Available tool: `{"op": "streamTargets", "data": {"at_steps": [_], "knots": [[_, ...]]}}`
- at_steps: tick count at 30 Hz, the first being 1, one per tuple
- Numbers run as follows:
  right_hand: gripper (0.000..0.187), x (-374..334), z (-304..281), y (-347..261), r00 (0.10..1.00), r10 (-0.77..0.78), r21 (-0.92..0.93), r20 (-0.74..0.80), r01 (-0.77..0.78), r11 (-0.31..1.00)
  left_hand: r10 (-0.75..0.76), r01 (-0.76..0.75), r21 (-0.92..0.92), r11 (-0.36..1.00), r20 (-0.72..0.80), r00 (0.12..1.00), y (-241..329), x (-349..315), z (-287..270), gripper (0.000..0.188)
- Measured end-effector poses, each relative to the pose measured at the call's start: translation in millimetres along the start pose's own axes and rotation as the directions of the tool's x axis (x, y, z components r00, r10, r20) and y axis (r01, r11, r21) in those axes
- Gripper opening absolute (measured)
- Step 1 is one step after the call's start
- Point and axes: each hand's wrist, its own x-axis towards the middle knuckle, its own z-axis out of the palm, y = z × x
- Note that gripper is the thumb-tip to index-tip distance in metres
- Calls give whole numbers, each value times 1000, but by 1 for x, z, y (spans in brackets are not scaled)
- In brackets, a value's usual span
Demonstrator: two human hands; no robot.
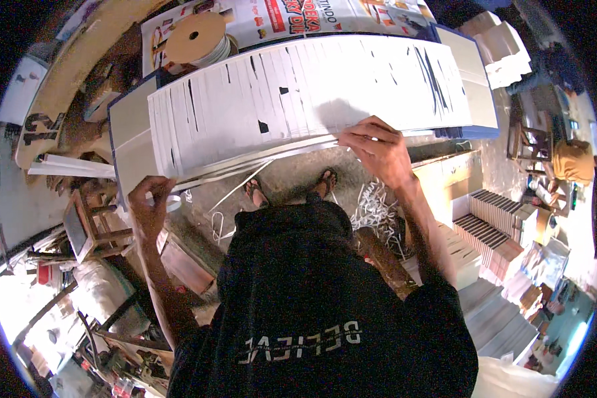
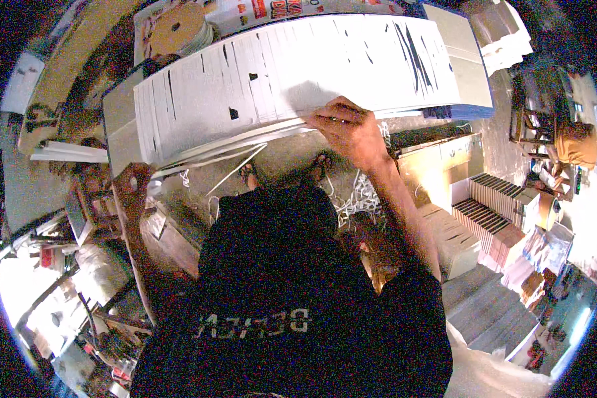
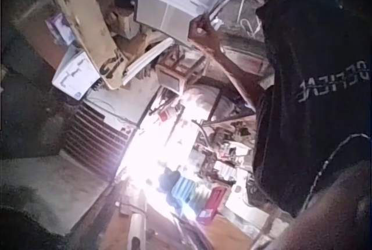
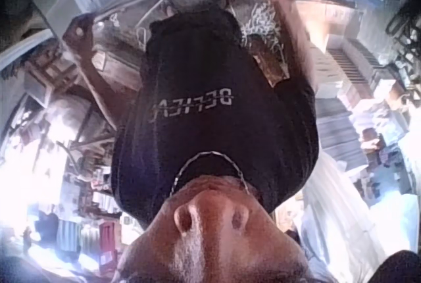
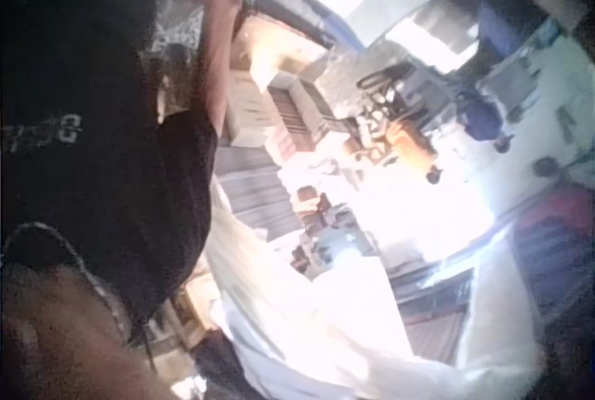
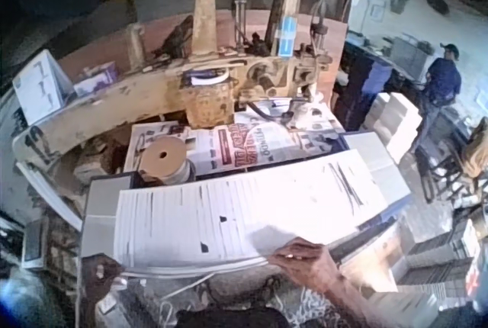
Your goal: The person pulls white ribbon from a spool and lays it across a row of paper strips, using a blue glue applicator to secure the ribbon to the paper.
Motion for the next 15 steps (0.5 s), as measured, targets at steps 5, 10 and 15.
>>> {"op": "streamTargets", "data": {"at_steps": [5, 10, 15], "knots": [[30, 4, 4, -4, 1000, -3, 18, -29, 4, 1000, 60, -58, 117, 991, -6, 998, -21, 5, -23, 19], [27, 11, 14, -14, 998, -30, 46, -47, 32, 998, 69, -70, 142, 987, 16, 997, -25, 1, -35, 20], [26, 12, 18, -18, 999, -37, 22, -25, 38, 999, 54, -51, 120, 991, -25, 998, -35, -9, -32, 20]]}}
